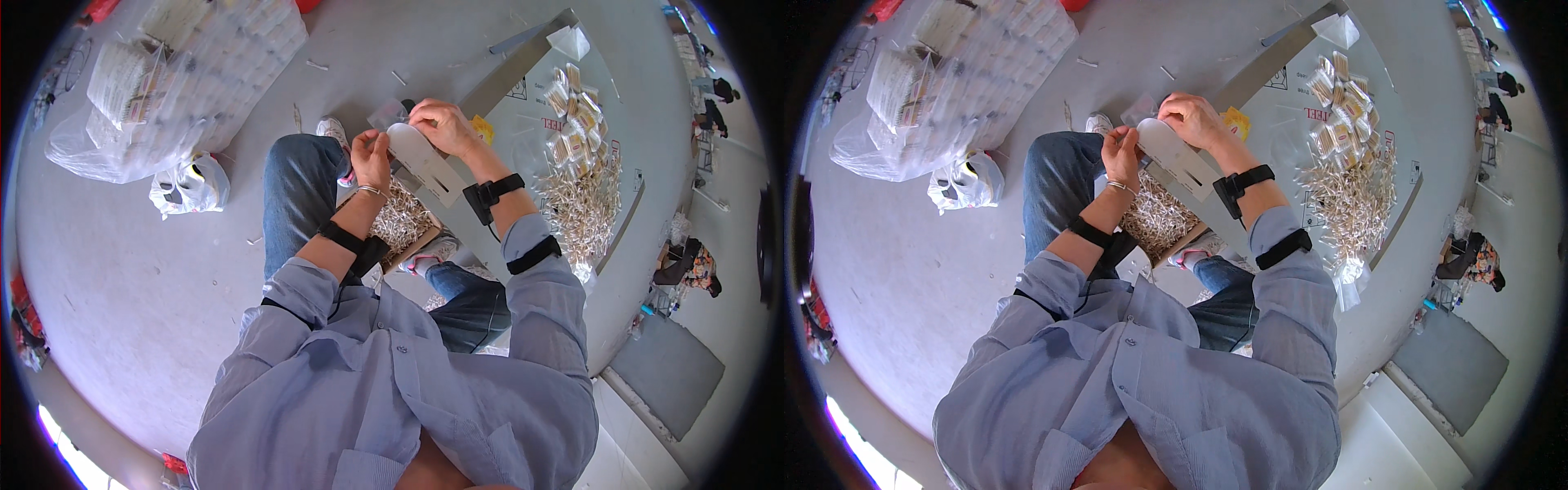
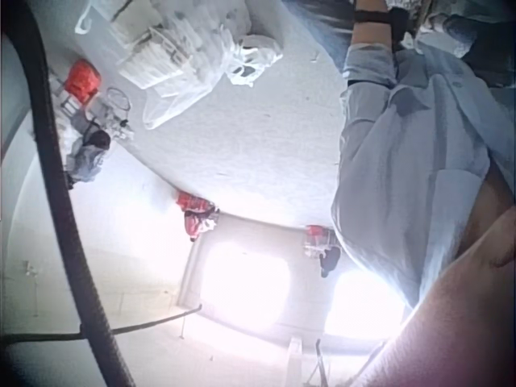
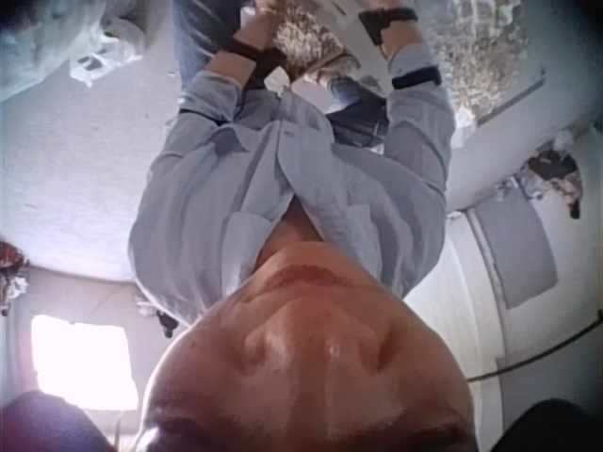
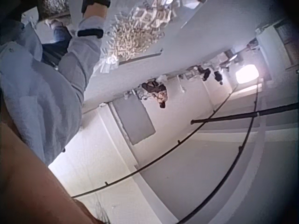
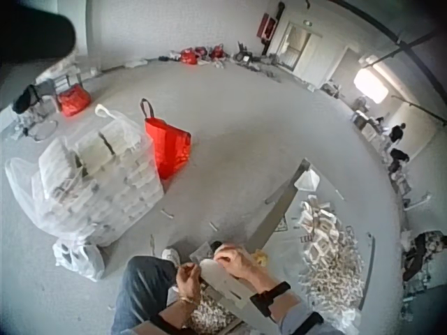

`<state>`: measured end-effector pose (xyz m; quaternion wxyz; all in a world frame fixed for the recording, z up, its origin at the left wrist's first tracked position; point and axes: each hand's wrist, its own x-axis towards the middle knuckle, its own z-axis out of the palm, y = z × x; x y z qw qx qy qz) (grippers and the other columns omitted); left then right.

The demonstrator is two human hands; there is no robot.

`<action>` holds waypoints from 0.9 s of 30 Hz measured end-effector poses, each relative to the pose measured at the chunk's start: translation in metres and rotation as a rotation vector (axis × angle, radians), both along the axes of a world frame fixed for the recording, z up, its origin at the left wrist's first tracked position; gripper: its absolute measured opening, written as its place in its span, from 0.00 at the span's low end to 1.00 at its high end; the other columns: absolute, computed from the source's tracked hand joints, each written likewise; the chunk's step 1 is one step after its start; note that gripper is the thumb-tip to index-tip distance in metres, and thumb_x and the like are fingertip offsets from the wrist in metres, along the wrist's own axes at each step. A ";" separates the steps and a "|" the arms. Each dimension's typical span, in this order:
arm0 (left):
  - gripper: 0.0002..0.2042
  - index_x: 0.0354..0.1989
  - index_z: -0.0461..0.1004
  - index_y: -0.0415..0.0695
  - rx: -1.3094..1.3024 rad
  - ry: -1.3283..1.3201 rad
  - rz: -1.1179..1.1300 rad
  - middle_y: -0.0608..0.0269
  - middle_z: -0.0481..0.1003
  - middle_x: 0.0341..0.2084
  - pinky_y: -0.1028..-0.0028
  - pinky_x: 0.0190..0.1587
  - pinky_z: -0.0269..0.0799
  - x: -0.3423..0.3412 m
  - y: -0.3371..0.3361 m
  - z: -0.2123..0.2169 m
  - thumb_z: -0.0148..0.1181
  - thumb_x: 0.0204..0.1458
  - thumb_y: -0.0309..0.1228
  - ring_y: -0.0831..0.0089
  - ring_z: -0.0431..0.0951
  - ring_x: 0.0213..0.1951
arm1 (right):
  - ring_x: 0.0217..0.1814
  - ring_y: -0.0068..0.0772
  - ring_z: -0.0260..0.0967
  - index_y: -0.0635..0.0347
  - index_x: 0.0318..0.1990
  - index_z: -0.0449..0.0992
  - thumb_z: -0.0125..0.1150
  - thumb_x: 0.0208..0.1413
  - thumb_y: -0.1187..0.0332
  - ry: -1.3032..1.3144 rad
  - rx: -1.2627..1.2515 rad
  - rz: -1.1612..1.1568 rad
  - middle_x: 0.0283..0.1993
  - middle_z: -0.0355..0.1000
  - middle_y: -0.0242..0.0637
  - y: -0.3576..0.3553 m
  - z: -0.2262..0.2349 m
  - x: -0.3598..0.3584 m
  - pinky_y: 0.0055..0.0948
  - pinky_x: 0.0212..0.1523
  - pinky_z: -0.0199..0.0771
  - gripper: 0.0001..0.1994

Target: The person is counting bundles of cotton swabs and placing them into small plastic bags.

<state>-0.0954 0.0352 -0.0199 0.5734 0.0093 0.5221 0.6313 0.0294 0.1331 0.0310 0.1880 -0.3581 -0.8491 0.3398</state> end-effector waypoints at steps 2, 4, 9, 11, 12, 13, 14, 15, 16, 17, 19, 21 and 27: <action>0.13 0.39 0.59 0.40 -0.015 -0.023 0.022 0.62 0.72 0.25 0.79 0.28 0.67 0.002 -0.003 0.004 0.54 0.49 0.29 0.77 0.70 0.25 | 0.33 0.32 0.71 0.63 0.29 0.74 0.58 0.43 0.76 -0.045 -0.028 -0.009 0.32 0.72 0.36 -0.002 -0.002 0.001 0.26 0.34 0.71 0.04; 0.13 0.39 0.60 0.39 0.055 0.068 0.012 0.62 0.72 0.25 0.79 0.29 0.67 0.005 -0.008 0.006 0.54 0.49 0.27 0.77 0.70 0.26 | 0.32 0.34 0.71 0.63 0.36 0.70 0.56 0.45 0.73 0.168 -0.290 -0.173 0.32 0.72 0.39 -0.006 -0.007 -0.001 0.29 0.34 0.70 0.09; 0.12 0.39 0.61 0.39 0.083 0.058 -0.022 0.62 0.72 0.27 0.77 0.31 0.69 0.009 -0.019 0.003 0.54 0.48 0.26 0.77 0.71 0.27 | 0.33 0.35 0.72 0.62 0.45 0.64 0.57 0.47 0.70 0.068 -0.383 -0.326 0.31 0.73 0.42 -0.010 -0.009 -0.013 0.32 0.35 0.70 0.17; 0.11 0.38 0.63 0.39 0.090 -0.025 -0.004 0.64 0.71 0.28 0.77 0.33 0.70 0.015 -0.021 0.007 0.55 0.48 0.27 0.77 0.71 0.28 | 0.32 0.41 0.71 0.61 0.46 0.62 0.58 0.47 0.69 0.047 -0.303 -0.286 0.29 0.73 0.43 -0.015 -0.013 -0.010 0.34 0.33 0.70 0.19; 0.11 0.38 0.63 0.39 0.093 -0.022 -0.005 0.64 0.71 0.28 0.77 0.33 0.70 0.013 -0.021 0.006 0.55 0.48 0.27 0.77 0.71 0.28 | 0.32 0.41 0.71 0.61 0.46 0.62 0.58 0.47 0.69 0.051 -0.301 -0.286 0.29 0.73 0.43 -0.018 -0.010 -0.013 0.34 0.33 0.70 0.19; 0.12 0.39 0.63 0.39 0.032 0.028 0.009 0.64 0.71 0.28 0.78 0.32 0.69 0.010 -0.019 0.005 0.56 0.48 0.28 0.77 0.71 0.28 | 0.33 0.42 0.71 0.60 0.46 0.62 0.58 0.47 0.69 0.019 -0.328 -0.298 0.29 0.73 0.42 -0.021 -0.006 -0.015 0.36 0.35 0.69 0.19; 0.12 0.39 0.64 0.39 -0.029 0.076 0.022 0.65 0.71 0.28 0.78 0.32 0.68 0.006 -0.016 0.004 0.56 0.48 0.28 0.77 0.71 0.28 | 0.35 0.44 0.70 0.60 0.46 0.63 0.58 0.46 0.69 -0.013 -0.355 -0.310 0.29 0.73 0.41 -0.023 -0.003 -0.018 0.37 0.37 0.68 0.19; 0.14 0.41 0.64 0.38 0.014 0.029 0.000 0.65 0.71 0.29 0.79 0.32 0.67 0.003 -0.011 0.003 0.58 0.48 0.29 0.78 0.70 0.29 | 0.35 0.44 0.70 0.60 0.46 0.63 0.58 0.46 0.69 -0.014 -0.351 -0.325 0.29 0.73 0.41 -0.025 -0.006 -0.013 0.37 0.37 0.68 0.19; 0.14 0.41 0.64 0.38 0.018 0.025 -0.015 0.65 0.71 0.29 0.79 0.32 0.67 0.004 -0.009 0.002 0.58 0.48 0.29 0.78 0.70 0.29 | 0.37 0.43 0.69 0.59 0.45 0.64 0.58 0.46 0.68 -0.054 -0.250 -0.327 0.29 0.73 0.39 -0.029 -0.012 -0.009 0.38 0.41 0.65 0.17; 0.15 0.42 0.63 0.37 0.027 0.082 -0.052 0.63 0.73 0.29 0.80 0.31 0.66 0.005 -0.007 0.002 0.57 0.47 0.27 0.79 0.71 0.29 | 0.40 0.42 0.68 0.57 0.43 0.66 0.58 0.46 0.66 -0.096 -0.151 -0.330 0.29 0.73 0.38 -0.032 -0.016 -0.004 0.39 0.46 0.63 0.16; 0.18 0.45 0.61 0.34 0.039 0.144 -0.062 0.61 0.74 0.29 0.81 0.30 0.66 0.002 -0.006 0.000 0.58 0.46 0.25 0.79 0.71 0.29 | 0.44 0.42 0.65 0.56 0.40 0.69 0.58 0.46 0.65 -0.161 -0.144 -0.358 0.32 0.73 0.38 -0.040 -0.009 -0.009 0.41 0.49 0.58 0.13; 0.19 0.45 0.62 0.34 0.061 0.177 -0.122 0.60 0.74 0.29 0.82 0.30 0.66 0.003 -0.010 -0.001 0.58 0.46 0.25 0.79 0.72 0.29 | 0.49 0.41 0.62 0.56 0.36 0.71 0.58 0.46 0.63 -0.224 -0.137 -0.395 0.35 0.73 0.38 -0.046 -0.007 -0.012 0.42 0.53 0.54 0.11; 0.17 0.40 0.64 0.33 0.059 0.515 -0.441 0.59 0.74 0.30 0.80 0.30 0.67 0.001 -0.010 -0.008 0.61 0.44 0.26 0.77 0.73 0.28 | 0.55 0.49 0.54 0.55 0.29 0.74 0.57 0.43 0.62 -0.295 0.425 -0.641 0.47 0.65 0.36 -0.063 -0.035 -0.002 0.46 0.54 0.51 0.08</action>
